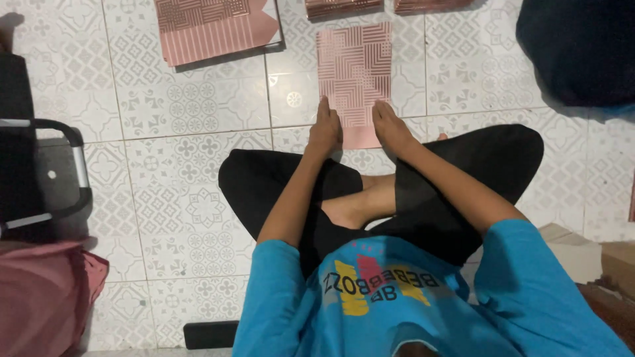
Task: The person is folding and assembling a decorative paper box from a flat template.
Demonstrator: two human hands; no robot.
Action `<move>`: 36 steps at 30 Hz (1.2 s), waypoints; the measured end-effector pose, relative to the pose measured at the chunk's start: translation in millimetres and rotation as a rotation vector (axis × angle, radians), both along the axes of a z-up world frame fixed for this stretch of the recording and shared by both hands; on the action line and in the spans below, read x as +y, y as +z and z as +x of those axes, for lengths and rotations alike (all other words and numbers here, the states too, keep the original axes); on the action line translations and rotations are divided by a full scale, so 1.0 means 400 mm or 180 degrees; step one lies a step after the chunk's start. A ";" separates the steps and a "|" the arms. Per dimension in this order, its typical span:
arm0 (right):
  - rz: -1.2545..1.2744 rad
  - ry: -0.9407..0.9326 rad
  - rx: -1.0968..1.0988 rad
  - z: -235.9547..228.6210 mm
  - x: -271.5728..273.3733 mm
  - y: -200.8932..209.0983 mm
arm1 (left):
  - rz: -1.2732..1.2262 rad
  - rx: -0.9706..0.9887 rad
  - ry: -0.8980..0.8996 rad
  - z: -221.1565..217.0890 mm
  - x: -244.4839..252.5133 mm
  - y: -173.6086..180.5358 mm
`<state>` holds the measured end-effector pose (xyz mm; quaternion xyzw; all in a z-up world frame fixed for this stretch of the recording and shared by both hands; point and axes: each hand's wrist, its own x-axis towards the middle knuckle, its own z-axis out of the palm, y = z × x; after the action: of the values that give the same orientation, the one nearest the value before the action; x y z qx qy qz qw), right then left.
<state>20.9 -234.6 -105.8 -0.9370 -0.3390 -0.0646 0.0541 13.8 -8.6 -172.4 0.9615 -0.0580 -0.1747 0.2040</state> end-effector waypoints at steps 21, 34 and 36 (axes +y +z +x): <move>0.0427 -0.0113 0.0550 0.055 0.052 -0.016 | -0.0349 0.0014 0.0922 -0.072 -0.156 0.162; 0.0949 -0.0626 0.1259 0.201 0.104 -0.072 | -0.0359 0.0339 0.1007 -0.077 -0.164 0.238; 0.0931 -0.0858 0.1538 0.235 0.124 -0.047 | -0.0478 -0.0023 0.1012 -0.084 -0.163 0.212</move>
<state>114.9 -184.9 -124.5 -0.9440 -0.1761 0.1052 0.2583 -19.7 -74.0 -87.7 0.9412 0.0811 -0.1319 0.3002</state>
